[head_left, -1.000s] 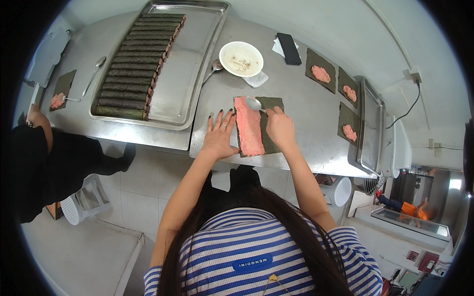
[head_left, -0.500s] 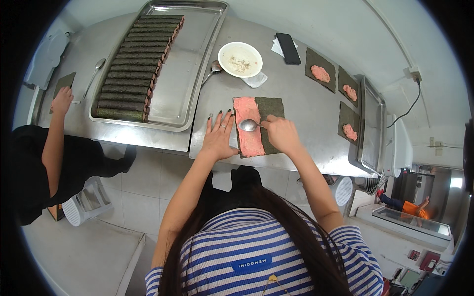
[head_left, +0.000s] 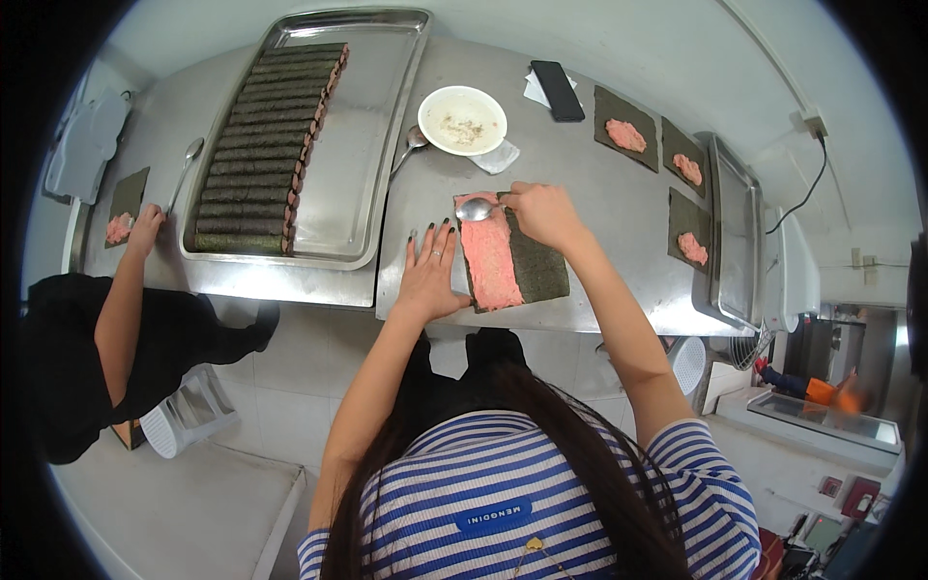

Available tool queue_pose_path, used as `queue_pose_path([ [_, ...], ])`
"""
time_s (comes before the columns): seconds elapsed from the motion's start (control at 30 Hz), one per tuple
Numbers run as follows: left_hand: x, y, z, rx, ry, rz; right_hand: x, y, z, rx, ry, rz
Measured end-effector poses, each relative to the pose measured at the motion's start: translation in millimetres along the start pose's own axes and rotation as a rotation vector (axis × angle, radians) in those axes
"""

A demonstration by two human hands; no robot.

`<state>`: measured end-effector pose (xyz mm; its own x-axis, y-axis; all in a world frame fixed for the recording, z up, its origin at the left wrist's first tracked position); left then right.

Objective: The person spreads a pink paste onto nori sheets using a spoon, rolls the nori into cylindrical sushi rolls, and places them on a metal tray. The person repeats this process for multiple nori sheets.

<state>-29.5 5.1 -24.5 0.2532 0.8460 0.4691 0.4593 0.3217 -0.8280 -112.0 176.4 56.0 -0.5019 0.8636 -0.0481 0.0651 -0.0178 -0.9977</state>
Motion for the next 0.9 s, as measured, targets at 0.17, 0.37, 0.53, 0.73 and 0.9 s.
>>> queue_pose_path([
  [0.17,3,-1,2,-0.007,0.010,0.018,8,17,5,0.030,0.112,-0.066],
  [0.37,4,-1,3,-0.024,0.003,0.052,-13,14,-17,-0.003,0.165,-0.011],
  [0.53,3,-3,0,-0.049,-0.017,0.058,-19,14,-59,-0.339,0.053,0.120],
  [0.73,8,-5,1,-0.042,-0.003,0.075,19,13,-51,0.004,0.327,0.148],
  [0.9,7,-4,1,-0.028,0.008,0.082,-7,28,-68,-0.083,0.271,0.111],
])
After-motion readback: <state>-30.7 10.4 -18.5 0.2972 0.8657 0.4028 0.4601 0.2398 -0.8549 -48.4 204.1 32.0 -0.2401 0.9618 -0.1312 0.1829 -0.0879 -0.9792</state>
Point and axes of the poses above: each hand's wrist, its own z-axis towards the middle knuckle, its own y-axis out of the palm, x = y × z, the point moved 4 cm from there along z, towards the middle knuckle, and after that the axes turned 3 degrees about -z, right-handed, at the moved point
